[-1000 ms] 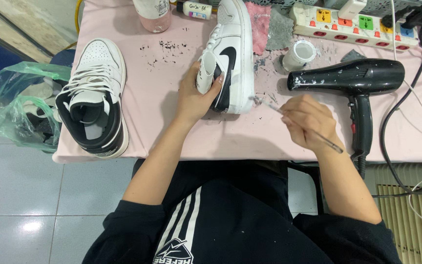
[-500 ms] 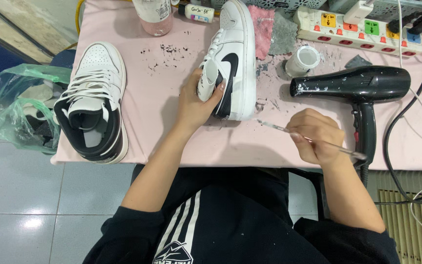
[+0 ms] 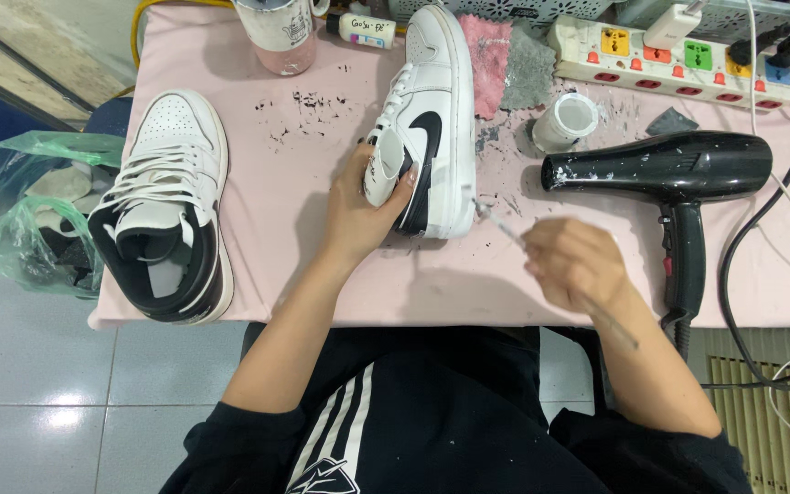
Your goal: The person applies white paint to the midsole of a black and white sneaker using a small brush, dries the paint with a handheld hair dryer, and continues painting the midsole.
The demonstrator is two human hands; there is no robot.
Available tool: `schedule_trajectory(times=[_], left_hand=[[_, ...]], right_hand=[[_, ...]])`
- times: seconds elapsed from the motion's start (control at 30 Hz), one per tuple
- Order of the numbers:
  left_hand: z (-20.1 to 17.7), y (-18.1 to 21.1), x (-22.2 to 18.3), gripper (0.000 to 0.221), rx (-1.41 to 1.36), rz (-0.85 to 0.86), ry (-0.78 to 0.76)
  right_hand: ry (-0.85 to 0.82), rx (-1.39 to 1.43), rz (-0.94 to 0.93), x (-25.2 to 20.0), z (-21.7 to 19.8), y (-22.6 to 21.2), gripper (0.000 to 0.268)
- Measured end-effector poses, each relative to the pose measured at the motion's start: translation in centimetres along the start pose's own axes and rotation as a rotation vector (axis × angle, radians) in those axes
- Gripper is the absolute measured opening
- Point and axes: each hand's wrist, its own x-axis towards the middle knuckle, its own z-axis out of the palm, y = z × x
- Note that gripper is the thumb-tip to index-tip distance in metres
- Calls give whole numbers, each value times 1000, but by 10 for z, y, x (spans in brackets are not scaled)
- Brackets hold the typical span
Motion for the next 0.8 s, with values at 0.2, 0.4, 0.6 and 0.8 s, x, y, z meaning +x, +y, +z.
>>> schedule_trajectory(times=[0.2, 0.4, 0.6, 0.8], left_hand=[[-1, 3, -1, 28, 4, -60, -15], [-2, 7, -1, 32, 1, -62, -22], [-1, 6, 1, 37, -1, -91, -18], [-3, 7, 0, 34, 23, -49, -24]], right_hand=[[-106, 35, -38, -13, 5, -28, 27], [-135, 110, 104, -3, 10, -29, 29], [0, 122, 53, 6, -3, -18, 22], [44, 33, 62, 19, -10, -9, 22]])
